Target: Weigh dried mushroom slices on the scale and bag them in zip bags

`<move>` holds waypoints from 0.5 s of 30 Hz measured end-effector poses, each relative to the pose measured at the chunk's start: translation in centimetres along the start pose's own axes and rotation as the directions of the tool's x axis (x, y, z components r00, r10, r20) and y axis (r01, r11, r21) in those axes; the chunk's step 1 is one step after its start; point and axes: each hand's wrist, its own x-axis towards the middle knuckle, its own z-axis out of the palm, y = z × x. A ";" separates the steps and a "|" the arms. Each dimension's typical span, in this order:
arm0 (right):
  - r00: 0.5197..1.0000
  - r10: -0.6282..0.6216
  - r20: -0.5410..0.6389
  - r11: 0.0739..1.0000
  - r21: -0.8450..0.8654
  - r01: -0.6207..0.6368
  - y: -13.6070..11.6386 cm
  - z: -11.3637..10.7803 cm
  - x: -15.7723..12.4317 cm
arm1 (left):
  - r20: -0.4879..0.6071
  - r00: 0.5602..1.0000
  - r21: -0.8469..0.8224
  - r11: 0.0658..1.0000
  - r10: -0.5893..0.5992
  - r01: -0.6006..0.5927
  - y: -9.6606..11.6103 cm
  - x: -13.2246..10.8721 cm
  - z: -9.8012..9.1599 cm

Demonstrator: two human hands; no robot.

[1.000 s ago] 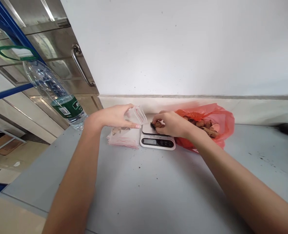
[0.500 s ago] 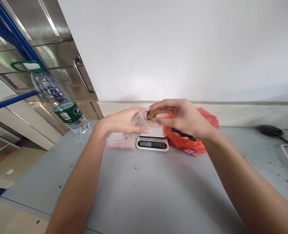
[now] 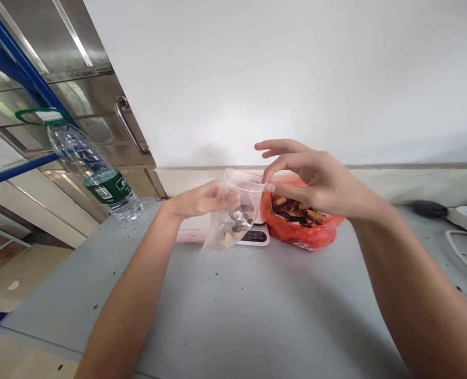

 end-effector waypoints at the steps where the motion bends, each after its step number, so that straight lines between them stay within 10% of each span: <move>1: 1.000 0.001 0.016 1.000 0.023 -0.001 -0.2 -0.1 0.0 | 0.003 1.000 -0.003 1.000 -0.014 0.014 -0.1 0.1 0.1; 15: 0.984 0.164 -0.074 0.986 0.030 -0.162 -0.4 0.4 0.3 | -0.358 0.933 0.175 0.984 0.029 0.037 0.2 0.5 0.5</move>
